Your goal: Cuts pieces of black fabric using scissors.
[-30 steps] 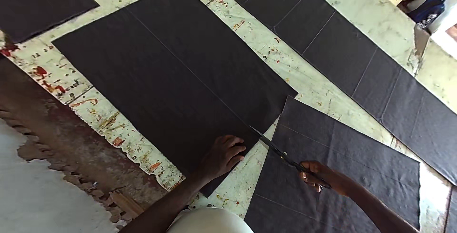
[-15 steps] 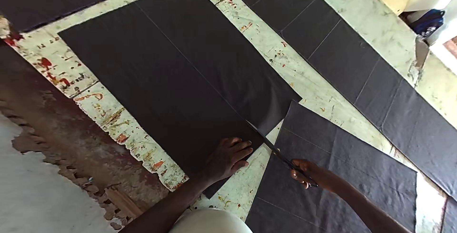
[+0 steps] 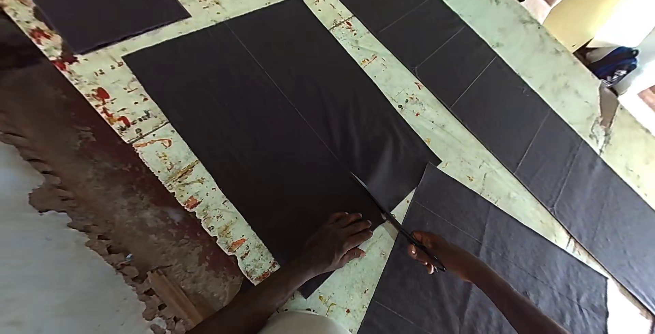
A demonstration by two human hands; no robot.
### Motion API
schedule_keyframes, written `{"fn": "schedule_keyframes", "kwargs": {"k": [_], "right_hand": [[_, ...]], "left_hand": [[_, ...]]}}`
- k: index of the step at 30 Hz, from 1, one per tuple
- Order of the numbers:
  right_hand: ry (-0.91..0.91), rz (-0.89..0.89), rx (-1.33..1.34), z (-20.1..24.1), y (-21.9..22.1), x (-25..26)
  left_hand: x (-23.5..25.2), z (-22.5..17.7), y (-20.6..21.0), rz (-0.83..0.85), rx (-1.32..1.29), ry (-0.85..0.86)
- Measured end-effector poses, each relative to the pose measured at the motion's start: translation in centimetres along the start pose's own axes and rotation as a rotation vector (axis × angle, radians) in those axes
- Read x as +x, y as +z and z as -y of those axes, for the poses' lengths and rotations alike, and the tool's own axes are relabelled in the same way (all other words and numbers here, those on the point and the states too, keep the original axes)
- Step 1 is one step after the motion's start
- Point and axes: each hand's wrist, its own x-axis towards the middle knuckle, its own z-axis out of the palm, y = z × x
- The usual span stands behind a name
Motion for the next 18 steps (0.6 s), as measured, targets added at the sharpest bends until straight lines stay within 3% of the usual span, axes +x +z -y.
{"fn": "schedule_keyframes", "kwargs": {"k": [7, 13, 18], "right_hand": [[0.015, -0.054, 0.042, -0.3, 0.3, 1.0], [0.012, -0.009, -0.02, 3.9, 0.2, 2.7], [-0.01, -0.051, 0.026, 2.7, 0.3, 4.1]], "left_hand": [[0.2, 0.1, -0.4, 0.042, -0.068, -0.009], [0.3, 0.0, -0.7, 0.063, -0.099, -0.016], [0.2, 0.1, -0.5, 0.048, -0.11, -0.01]]}}
